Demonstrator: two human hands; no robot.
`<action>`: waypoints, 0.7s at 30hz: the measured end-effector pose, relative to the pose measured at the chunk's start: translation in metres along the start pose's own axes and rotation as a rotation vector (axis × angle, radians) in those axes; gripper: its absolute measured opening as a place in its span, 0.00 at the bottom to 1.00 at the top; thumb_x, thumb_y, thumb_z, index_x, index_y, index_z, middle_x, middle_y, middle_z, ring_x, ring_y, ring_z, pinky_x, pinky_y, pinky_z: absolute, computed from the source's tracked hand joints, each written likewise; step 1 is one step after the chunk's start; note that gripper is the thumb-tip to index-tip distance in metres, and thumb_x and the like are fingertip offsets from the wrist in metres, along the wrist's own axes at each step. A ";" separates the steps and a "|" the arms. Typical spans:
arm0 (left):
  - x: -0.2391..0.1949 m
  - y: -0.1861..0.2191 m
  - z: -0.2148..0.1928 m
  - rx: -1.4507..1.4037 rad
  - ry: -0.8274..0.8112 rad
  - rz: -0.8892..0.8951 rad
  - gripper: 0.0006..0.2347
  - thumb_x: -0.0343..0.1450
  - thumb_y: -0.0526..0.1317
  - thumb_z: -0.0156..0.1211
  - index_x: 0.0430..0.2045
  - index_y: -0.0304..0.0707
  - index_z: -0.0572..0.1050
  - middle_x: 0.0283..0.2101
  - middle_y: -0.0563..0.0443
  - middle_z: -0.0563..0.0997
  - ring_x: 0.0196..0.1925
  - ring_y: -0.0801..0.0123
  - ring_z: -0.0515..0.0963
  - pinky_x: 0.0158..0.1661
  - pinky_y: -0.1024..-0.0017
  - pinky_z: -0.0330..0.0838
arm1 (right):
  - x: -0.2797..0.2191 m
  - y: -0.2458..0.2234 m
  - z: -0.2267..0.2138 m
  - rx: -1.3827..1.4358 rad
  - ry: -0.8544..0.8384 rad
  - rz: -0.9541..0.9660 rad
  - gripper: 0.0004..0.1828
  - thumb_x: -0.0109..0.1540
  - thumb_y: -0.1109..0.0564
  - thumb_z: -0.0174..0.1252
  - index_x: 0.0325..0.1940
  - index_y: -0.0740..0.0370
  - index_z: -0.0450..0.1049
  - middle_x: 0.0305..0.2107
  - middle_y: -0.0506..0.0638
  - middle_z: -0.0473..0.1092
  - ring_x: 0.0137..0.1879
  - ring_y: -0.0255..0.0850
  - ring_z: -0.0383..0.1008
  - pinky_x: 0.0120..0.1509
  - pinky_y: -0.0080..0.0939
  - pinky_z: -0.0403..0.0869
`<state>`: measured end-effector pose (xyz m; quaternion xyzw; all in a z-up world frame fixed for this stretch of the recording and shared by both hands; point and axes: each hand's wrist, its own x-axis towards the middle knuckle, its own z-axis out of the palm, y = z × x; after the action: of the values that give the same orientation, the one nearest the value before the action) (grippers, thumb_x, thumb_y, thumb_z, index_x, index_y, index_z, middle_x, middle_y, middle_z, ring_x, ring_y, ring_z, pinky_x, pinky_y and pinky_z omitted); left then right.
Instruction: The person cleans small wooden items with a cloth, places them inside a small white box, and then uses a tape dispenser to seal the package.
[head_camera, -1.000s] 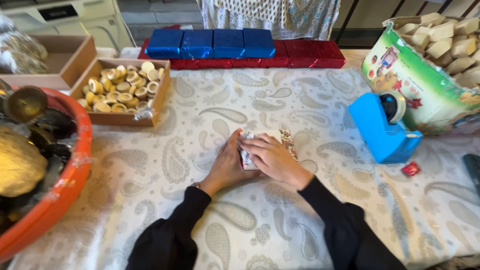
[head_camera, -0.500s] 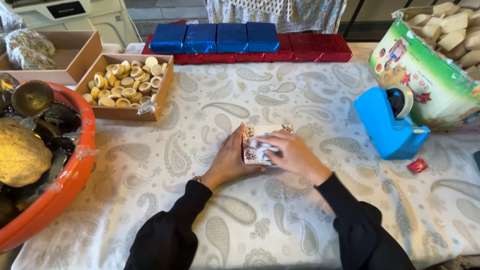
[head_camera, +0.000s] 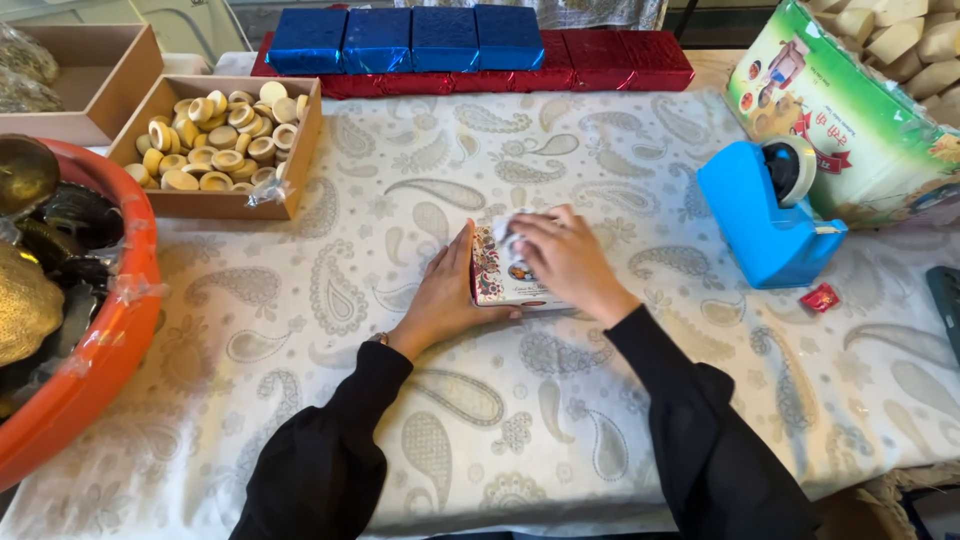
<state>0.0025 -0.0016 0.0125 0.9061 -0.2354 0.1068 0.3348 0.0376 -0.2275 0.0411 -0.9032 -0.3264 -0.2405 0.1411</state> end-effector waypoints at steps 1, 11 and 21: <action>-0.001 -0.002 0.002 -0.001 -0.002 -0.002 0.65 0.51 0.69 0.75 0.71 0.20 0.42 0.72 0.27 0.58 0.74 0.41 0.60 0.71 0.52 0.52 | 0.002 -0.011 -0.005 0.001 -0.002 0.001 0.16 0.66 0.53 0.61 0.58 0.56 0.78 0.55 0.44 0.76 0.58 0.46 0.66 0.64 0.51 0.67; 0.000 0.000 -0.001 0.015 -0.017 -0.019 0.65 0.50 0.69 0.75 0.71 0.21 0.42 0.73 0.26 0.56 0.73 0.40 0.60 0.71 0.52 0.52 | -0.005 -0.020 -0.052 0.401 -0.188 -0.063 0.18 0.54 0.62 0.57 0.45 0.52 0.84 0.49 0.42 0.78 0.56 0.43 0.72 0.64 0.46 0.71; -0.004 0.004 -0.001 -0.018 0.001 -0.018 0.64 0.52 0.66 0.76 0.72 0.22 0.40 0.72 0.27 0.59 0.75 0.43 0.59 0.71 0.51 0.51 | -0.014 -0.012 -0.056 0.294 -0.255 0.073 0.12 0.53 0.56 0.62 0.40 0.51 0.85 0.41 0.44 0.77 0.47 0.39 0.78 0.55 0.42 0.77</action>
<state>-0.0026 -0.0026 0.0142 0.9051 -0.2282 0.1019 0.3439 0.0015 -0.2488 0.0823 -0.9073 -0.3403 -0.0685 0.2373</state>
